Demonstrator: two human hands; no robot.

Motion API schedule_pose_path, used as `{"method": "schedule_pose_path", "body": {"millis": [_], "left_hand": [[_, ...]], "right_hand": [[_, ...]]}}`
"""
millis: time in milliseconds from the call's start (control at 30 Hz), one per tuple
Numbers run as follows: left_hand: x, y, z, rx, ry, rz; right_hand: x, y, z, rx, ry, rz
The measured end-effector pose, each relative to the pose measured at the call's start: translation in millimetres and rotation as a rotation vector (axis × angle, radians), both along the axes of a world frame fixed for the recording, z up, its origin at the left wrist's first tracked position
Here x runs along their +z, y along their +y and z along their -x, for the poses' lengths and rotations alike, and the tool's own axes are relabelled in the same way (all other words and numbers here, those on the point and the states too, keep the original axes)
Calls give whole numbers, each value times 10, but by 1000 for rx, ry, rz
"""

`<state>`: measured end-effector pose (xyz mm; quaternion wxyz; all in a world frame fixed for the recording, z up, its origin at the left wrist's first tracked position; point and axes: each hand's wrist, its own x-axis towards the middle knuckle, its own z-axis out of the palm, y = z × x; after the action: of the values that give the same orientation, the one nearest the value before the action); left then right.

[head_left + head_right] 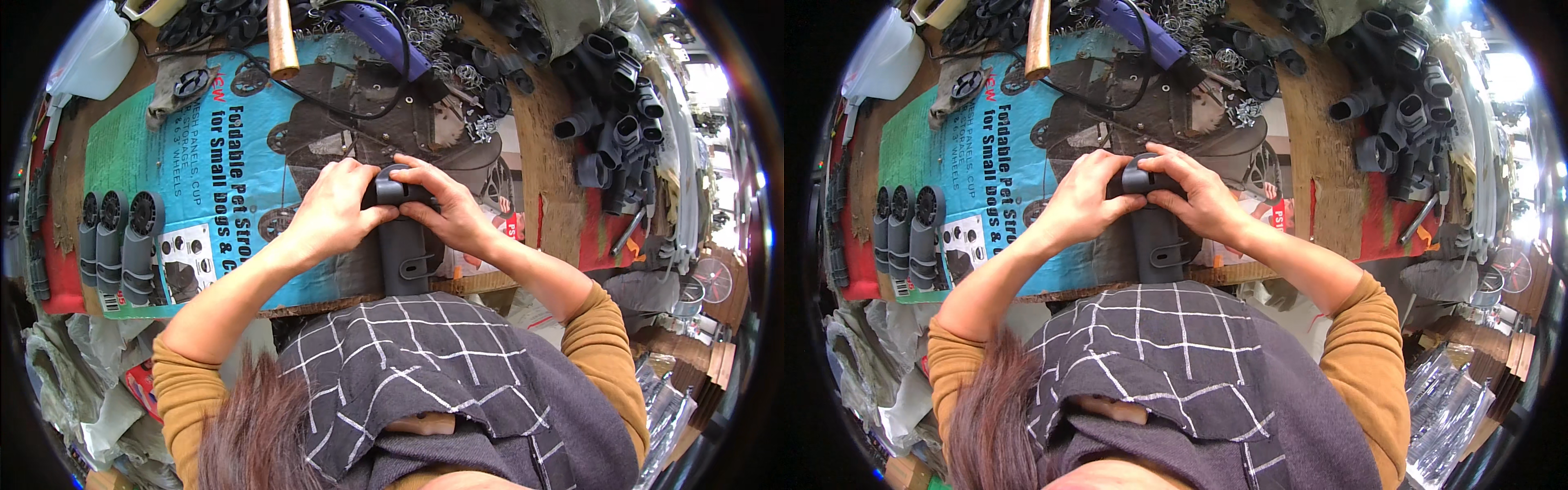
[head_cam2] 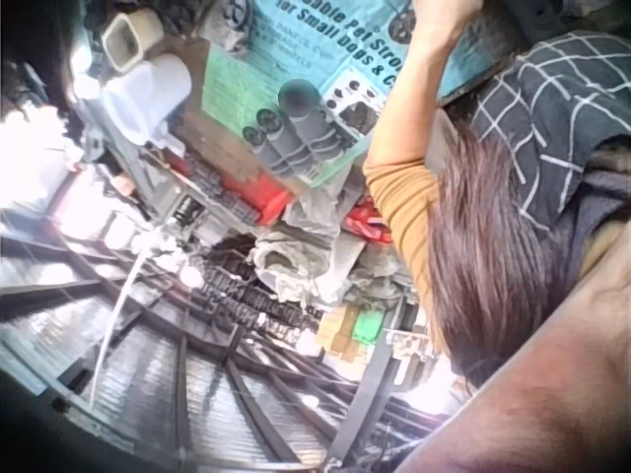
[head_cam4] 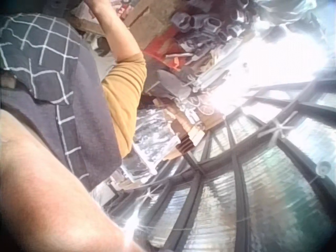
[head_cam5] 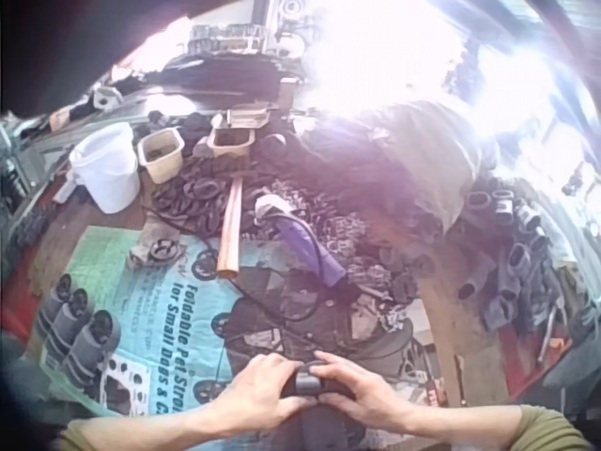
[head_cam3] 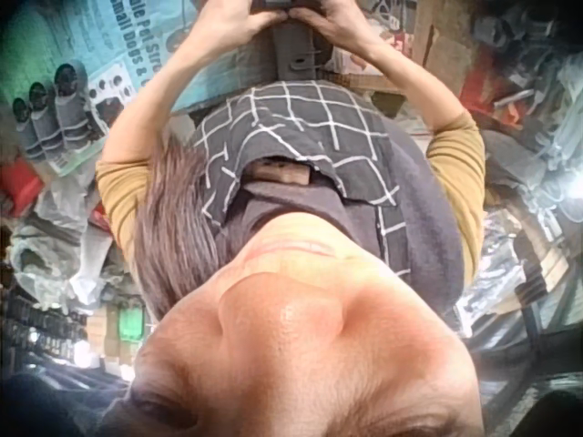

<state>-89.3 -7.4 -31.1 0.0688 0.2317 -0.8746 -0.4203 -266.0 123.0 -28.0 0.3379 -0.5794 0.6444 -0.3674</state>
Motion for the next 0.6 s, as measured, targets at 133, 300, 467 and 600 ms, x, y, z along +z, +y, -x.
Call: {"method": "schedule_pose_path", "body": {"millis": [133, 300, 467, 600], "left_hand": [[144, -41, 125, 2, -191, -240], [309, -40, 387, 44, -435, -864], [532, 105, 251, 51, -65, -958], [746, 266, 37, 28, 145, -905]], "right_hand": [[-139, 140, 5, 0, 67, 150], [-142, 367, 7, 9, -21, 275], [58, 431, -107, -169, -374, 402], [351, 528, -170, -178, -1056, -253]]}}
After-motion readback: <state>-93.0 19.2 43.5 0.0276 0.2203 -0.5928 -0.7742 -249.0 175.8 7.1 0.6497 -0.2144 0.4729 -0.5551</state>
